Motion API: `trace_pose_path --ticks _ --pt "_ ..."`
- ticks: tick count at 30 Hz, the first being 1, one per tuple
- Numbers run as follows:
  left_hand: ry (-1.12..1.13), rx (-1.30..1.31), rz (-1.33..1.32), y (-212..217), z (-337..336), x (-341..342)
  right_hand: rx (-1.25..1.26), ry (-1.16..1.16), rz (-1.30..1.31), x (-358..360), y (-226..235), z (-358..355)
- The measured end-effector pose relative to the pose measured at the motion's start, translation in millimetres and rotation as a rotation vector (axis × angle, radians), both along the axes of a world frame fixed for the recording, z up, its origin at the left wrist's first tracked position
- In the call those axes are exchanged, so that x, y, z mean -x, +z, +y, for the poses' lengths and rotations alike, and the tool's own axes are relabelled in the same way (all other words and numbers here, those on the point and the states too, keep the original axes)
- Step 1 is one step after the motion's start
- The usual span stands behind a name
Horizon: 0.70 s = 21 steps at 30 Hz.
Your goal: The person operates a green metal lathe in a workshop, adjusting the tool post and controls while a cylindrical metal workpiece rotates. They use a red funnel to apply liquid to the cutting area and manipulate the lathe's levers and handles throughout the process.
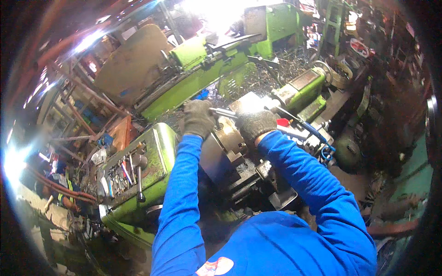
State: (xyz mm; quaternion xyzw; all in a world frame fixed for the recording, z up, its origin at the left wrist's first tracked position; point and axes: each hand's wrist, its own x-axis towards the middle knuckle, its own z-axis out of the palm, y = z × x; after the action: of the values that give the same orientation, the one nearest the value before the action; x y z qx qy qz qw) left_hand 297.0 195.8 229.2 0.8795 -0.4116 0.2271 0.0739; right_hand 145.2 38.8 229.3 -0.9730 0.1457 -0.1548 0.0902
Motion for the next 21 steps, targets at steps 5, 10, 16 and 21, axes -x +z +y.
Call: trace_pose_path --ticks 5,10,16,21 --pt "0.091 -0.086 0.065 -8.4 -10.4 -51.4 0.157 -0.127 0.059 36.0 8.2 -48.8" --pt "0.114 -0.238 0.224 -10.3 -16.8 -86.2 0.243 -0.259 0.108 61.3 43.3 -49.7" --pt "0.104 -0.322 0.297 -12.6 -22.0 -124.6 0.299 -0.204 0.204 29.0 55.2 -63.5" --pt "0.175 -0.242 0.389 -12.7 -29.7 -124.4 0.353 -0.229 0.213 1.6 57.3 -82.5"
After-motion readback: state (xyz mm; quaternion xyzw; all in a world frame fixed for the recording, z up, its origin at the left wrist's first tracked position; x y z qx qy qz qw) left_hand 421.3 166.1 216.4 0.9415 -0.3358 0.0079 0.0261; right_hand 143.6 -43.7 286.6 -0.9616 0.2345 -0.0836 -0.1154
